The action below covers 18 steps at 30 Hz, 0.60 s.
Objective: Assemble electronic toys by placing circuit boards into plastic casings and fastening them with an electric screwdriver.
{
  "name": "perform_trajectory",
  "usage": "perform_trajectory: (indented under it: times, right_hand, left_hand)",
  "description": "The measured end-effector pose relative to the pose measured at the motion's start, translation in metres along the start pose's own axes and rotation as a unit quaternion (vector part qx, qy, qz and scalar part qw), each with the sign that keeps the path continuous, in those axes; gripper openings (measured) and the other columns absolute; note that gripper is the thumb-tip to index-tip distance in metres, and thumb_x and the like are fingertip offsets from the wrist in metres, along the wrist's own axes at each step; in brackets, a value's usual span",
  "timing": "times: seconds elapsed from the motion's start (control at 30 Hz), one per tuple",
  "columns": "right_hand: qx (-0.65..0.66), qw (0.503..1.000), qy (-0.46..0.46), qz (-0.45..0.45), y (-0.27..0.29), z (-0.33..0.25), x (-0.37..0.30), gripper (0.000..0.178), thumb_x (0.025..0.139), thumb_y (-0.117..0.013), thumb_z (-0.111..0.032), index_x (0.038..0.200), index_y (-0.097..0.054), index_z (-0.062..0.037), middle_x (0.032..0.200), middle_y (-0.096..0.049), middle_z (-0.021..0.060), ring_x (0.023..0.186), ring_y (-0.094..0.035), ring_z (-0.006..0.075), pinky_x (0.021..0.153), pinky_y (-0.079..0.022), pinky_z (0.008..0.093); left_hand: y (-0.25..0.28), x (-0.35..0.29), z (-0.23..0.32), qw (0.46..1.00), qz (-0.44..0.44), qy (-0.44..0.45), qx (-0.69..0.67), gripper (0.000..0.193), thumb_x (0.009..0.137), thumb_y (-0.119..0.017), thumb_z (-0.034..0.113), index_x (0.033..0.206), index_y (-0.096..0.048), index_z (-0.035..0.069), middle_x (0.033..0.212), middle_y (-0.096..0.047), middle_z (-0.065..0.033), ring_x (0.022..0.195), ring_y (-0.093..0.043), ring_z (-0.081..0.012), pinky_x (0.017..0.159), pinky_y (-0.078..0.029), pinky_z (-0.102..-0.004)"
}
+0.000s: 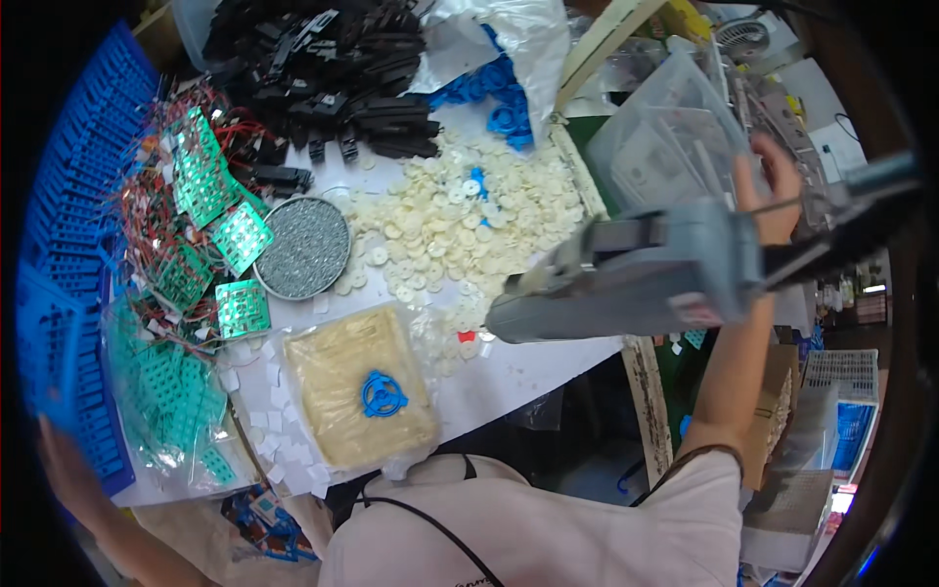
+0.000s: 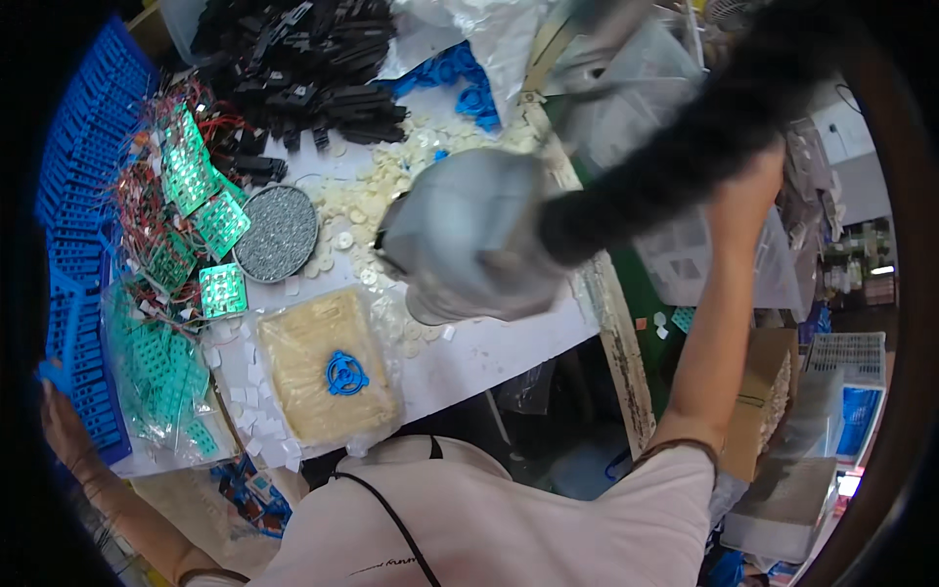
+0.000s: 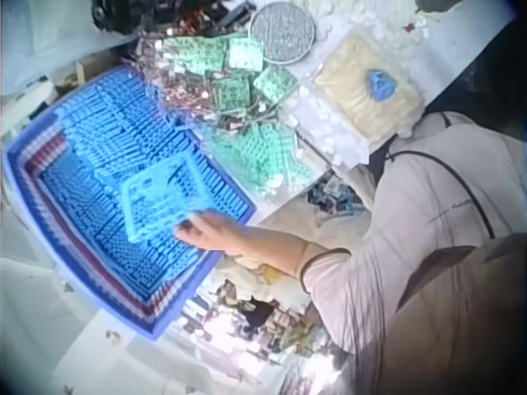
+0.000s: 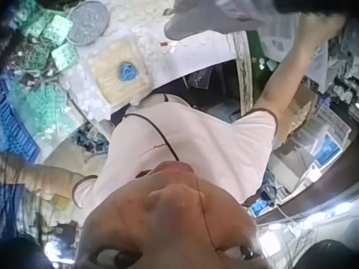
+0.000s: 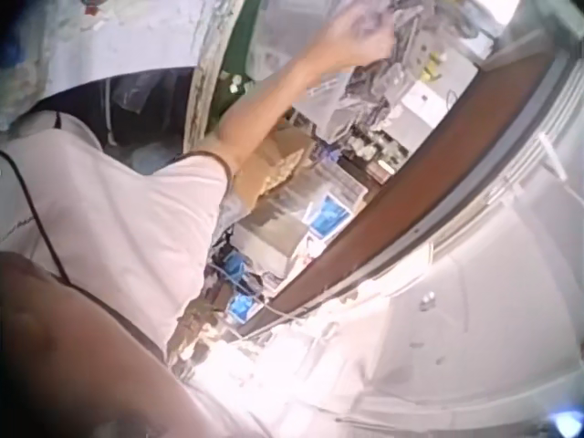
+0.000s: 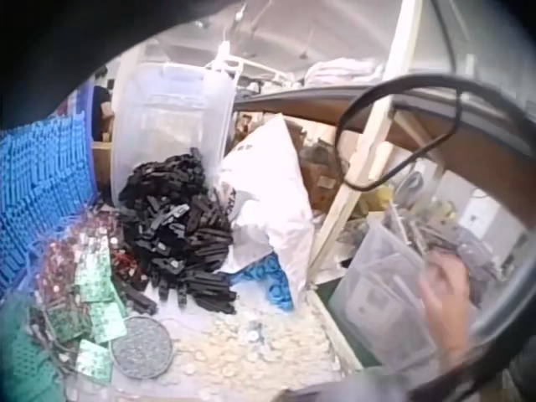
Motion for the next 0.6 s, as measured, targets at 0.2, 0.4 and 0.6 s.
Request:
perform_trajectory:
  times: [0.2,0.4,0.6]
  right_hand:
    - [-0.311,0.909,-0.192,-0.2,0.005,0.18,0.123,0.081,0.077,-0.076,-0.052,0.147,-0.052,-0.0197,0.141,-0.058,0.0188,0.131,-0.056,0.0342,0.106,-0.041,0.0491]
    - [-0.396,0.8,-0.242,-0.38,0.012,0.298,0.096,0.126,0.063,-0.08,-0.068,0.165,-0.021,-0.0248,0.161,-0.035,0.0254,0.152,-0.03,0.0384,0.118,-0.021,0.0613]
    - [-0.367,0.819,-0.276,-0.345,-0.016,0.273,0.102,0.137,0.06,-0.094,-0.043,0.164,-0.004,-0.0429,0.173,0.001,0.0095,0.155,-0.003,0.0513,0.106,-0.019,0.0861]
  left_hand:
    - [-0.063,-0.077,0.061,0.991,-0.038,0.036,-0.124,0.051,0.106,-0.053,0.017,0.153,-0.04,-0.001,0.139,-0.056,-0.0105,0.119,-0.056,-0.0166,0.103,-0.044,-0.0312]
    - [-0.061,-0.081,-0.059,0.993,-0.022,0.07,-0.089,0.048,0.109,-0.051,0.018,0.152,-0.043,-0.002,0.155,-0.047,-0.012,0.137,-0.047,-0.019,0.113,-0.039,-0.0331]
    - [-0.071,-0.066,-0.076,0.988,-0.103,-0.111,0.028,0.041,0.109,-0.049,0.018,0.146,-0.054,0.003,0.161,-0.04,-0.0153,0.148,-0.039,-0.0264,0.115,-0.038,-0.0364]
Point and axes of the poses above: each hand's wrist, its own x-axis towards the middle knuckle, its own y-axis out of the back of the hand, z = x × y, the point moved 6 cm from there along x, towards the middle knuckle
